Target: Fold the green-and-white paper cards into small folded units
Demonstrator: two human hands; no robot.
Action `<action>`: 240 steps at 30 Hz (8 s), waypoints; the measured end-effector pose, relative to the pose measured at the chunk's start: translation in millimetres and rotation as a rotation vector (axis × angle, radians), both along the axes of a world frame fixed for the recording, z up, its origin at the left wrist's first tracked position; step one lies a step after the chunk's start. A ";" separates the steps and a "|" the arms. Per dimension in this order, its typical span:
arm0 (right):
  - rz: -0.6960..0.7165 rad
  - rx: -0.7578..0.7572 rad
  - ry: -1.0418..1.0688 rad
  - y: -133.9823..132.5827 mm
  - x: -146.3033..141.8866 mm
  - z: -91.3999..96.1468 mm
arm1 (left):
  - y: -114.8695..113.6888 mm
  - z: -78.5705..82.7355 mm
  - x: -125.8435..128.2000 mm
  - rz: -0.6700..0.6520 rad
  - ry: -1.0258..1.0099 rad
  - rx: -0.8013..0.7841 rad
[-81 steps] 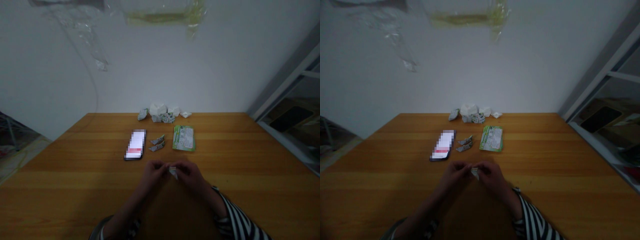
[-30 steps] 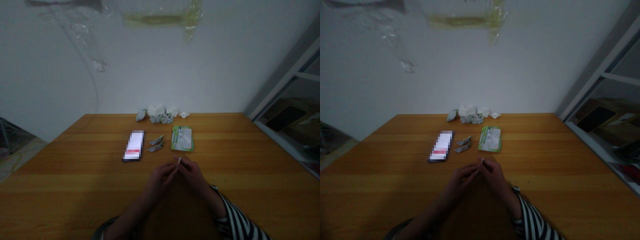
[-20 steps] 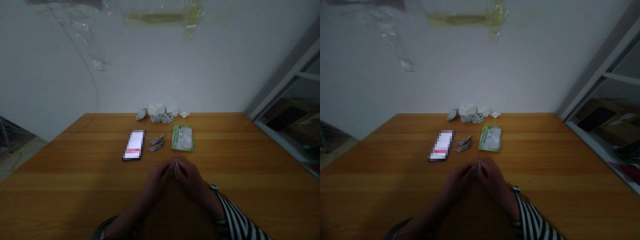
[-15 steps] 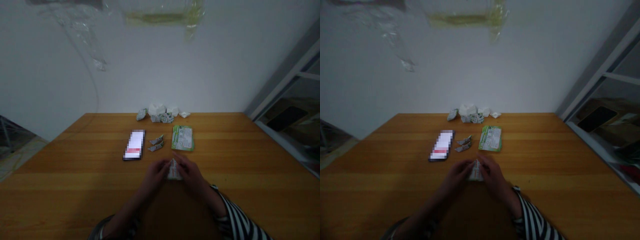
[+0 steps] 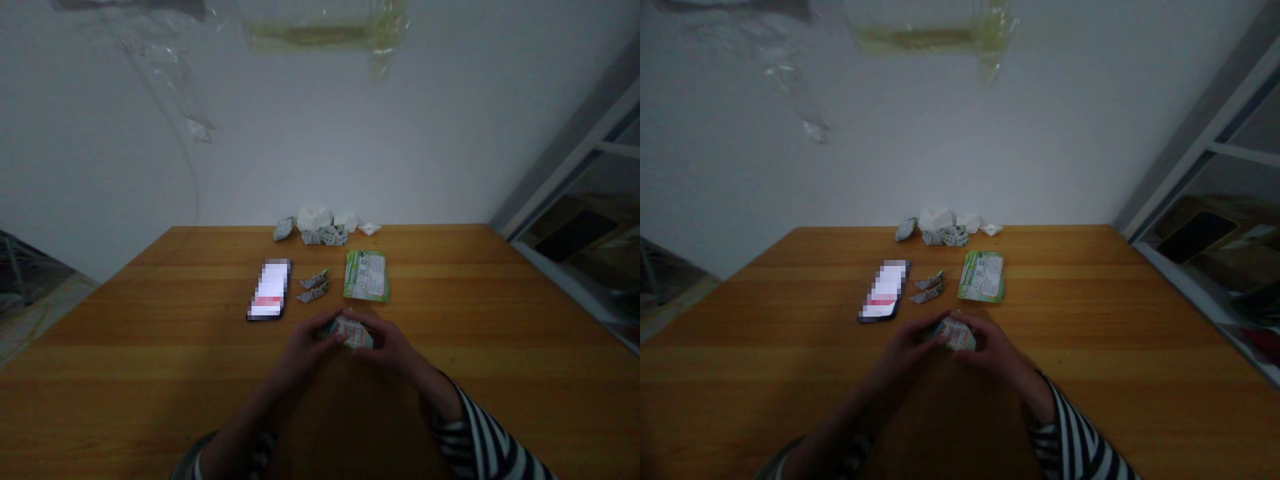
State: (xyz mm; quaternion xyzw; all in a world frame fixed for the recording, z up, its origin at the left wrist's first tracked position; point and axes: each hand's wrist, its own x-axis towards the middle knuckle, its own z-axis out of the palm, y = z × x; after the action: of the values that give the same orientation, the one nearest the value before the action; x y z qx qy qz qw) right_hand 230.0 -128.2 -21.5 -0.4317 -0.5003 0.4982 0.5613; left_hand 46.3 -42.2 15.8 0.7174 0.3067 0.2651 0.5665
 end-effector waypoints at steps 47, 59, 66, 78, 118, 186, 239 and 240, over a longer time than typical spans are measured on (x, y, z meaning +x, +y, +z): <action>-0.151 0.070 -0.085 4.3 -0.3 -5.5 | 0.3 -5.5 -3.1 -0.032 -0.001 0.235; -0.271 0.245 -0.285 -2.8 7.3 7.7 | 2.0 -2.8 -2.0 0.030 -0.113 0.176; -0.010 0.301 -0.361 1.3 8.1 13.0 | 5.3 -1.1 -2.4 -0.087 -0.160 0.036; -0.134 0.143 -0.233 -2.0 12.9 10.5 | 6.5 0.3 -1.8 -0.074 -0.124 -0.131; -0.433 -0.165 0.245 2.8 -9.0 6.6 | -11.5 -1.3 11.0 0.066 -0.219 -0.369; -0.265 -0.114 0.014 4.7 -6.9 1.3 | 7.6 -12.7 2.0 0.059 -0.124 -0.268; -0.458 -0.061 -0.175 5.0 -19.6 0.4 | -9.9 -4.5 0.3 -0.016 0.230 0.384; -0.457 -0.062 -0.186 5.7 -19.9 -2.4 | -10.6 -3.9 -0.1 -0.040 0.243 0.388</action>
State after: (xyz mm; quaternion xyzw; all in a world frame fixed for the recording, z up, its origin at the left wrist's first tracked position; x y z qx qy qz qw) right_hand 210.1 -122.5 -23.8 -0.5946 -0.4236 0.3315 0.5975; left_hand 46.1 -52.8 11.8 0.8456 0.3016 0.2195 0.3818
